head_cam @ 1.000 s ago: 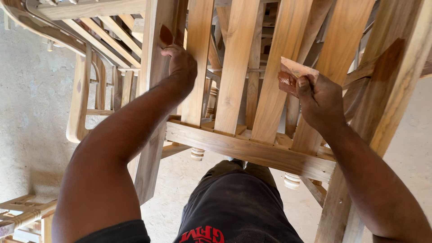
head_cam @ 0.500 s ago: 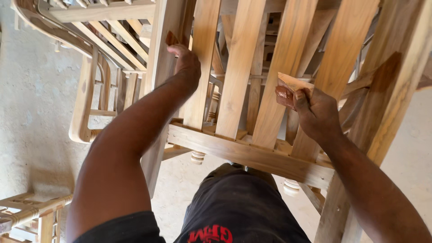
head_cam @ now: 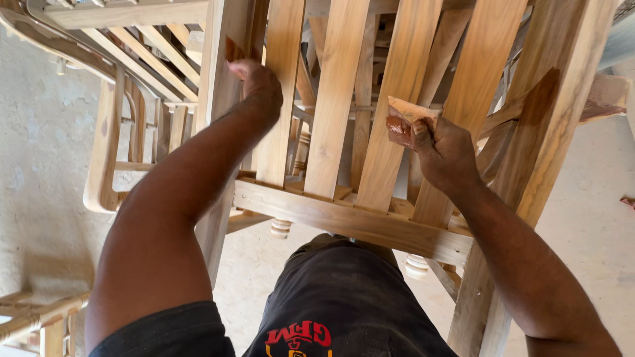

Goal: The person applies a brown wood stain to a wooden chair using a small wooden block and a scraper. They work on the legs, seat slats, and backrest, repeatedly dipping the block into a container of stain and spreading it across the surfaces.

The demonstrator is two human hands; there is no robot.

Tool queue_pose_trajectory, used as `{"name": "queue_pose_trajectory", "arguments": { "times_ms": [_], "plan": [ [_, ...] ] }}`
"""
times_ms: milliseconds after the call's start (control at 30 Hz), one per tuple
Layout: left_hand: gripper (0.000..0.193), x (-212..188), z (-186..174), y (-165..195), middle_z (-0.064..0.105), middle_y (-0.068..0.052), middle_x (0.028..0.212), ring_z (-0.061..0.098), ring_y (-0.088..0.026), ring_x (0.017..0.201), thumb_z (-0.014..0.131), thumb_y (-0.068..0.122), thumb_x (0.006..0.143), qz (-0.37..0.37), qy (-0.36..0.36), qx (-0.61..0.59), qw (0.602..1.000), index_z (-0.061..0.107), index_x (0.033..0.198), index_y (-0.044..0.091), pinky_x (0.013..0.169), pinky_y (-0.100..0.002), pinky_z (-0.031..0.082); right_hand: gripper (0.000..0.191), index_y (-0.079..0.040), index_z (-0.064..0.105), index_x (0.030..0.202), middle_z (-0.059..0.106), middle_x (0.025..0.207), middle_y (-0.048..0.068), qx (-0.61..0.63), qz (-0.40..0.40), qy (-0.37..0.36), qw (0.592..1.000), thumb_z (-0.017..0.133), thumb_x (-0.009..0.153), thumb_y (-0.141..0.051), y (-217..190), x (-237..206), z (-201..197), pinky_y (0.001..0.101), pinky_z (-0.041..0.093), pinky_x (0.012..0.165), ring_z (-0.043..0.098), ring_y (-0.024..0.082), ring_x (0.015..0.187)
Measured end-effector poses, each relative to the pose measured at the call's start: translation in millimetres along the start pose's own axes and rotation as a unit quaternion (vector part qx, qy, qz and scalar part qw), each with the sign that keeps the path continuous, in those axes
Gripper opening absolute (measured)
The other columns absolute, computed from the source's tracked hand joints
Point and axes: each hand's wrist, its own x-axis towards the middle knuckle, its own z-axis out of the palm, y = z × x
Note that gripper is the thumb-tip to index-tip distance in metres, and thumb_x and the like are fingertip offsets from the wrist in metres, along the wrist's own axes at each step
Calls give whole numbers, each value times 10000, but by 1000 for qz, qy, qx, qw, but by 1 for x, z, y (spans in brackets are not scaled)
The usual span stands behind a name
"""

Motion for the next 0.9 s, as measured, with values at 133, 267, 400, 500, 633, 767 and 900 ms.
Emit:
{"name": "queue_pose_trajectory", "arguments": {
  "times_ms": [133, 267, 400, 500, 633, 767, 900],
  "plan": [
    [604, -18, -3, -12, 616, -328, 1369, 593, -524, 1214, 819, 326, 870, -1, 87, 77, 993, 655, 1349, -4, 992, -639, 496, 376, 21, 681, 1122, 689, 834, 129, 12, 29, 11, 999, 544, 1126, -329, 2, 4, 0, 334, 527, 673, 651, 173, 735],
    [571, -39, 16, -27, 506, -329, 1471, 508, -503, 1294, 748, 402, 890, -54, 152, 76, 984, 663, 1302, 16, 999, -598, 481, 358, 16, 683, 1058, 670, 768, 131, -15, 69, -3, 997, 543, 1119, -308, 2, 3, -1, 344, 522, 646, 652, 179, 692],
    [613, -45, 13, -11, 531, -339, 1425, 569, -499, 1232, 749, 382, 901, -15, 103, 59, 993, 615, 1358, -4, 919, -594, 553, 330, 37, 655, 1138, 696, 889, 103, 26, -45, 22, 998, 539, 1146, -272, 4, -2, -4, 317, 528, 695, 662, 148, 786],
    [580, -30, -10, -12, 627, -310, 1364, 647, -466, 1194, 809, 281, 888, 8, 68, 58, 996, 645, 1366, -3, 940, -591, 574, 323, 30, 667, 1138, 691, 887, 95, 43, -10, 38, 998, 543, 1146, -268, 7, -2, -8, 291, 521, 673, 643, 132, 772],
    [787, -14, -28, -34, 611, -358, 1328, 597, -483, 1179, 838, 416, 785, -94, 110, 80, 986, 603, 1375, -49, 956, -546, 500, 316, 22, 688, 1095, 672, 830, 87, 43, 75, 39, 995, 545, 1146, -256, 10, 1, -10, 265, 507, 639, 609, 110, 720],
    [603, -18, -18, -30, 621, -337, 1320, 597, -527, 1180, 769, 355, 874, -63, 123, 41, 990, 650, 1327, -25, 874, -622, 530, 288, 30, 680, 1143, 684, 858, 34, 75, 37, 39, 996, 550, 1133, -227, 9, 0, -11, 244, 519, 682, 613, 66, 764],
    [551, -22, -5, -9, 640, -301, 1323, 624, -518, 1159, 774, 284, 882, -2, 78, 17, 997, 665, 1339, -5, 860, -678, 514, 277, 28, 667, 1204, 672, 944, -2, 103, 18, 57, 993, 542, 1164, -215, 9, -5, -13, 231, 516, 753, 582, 45, 849]
  ]
}}
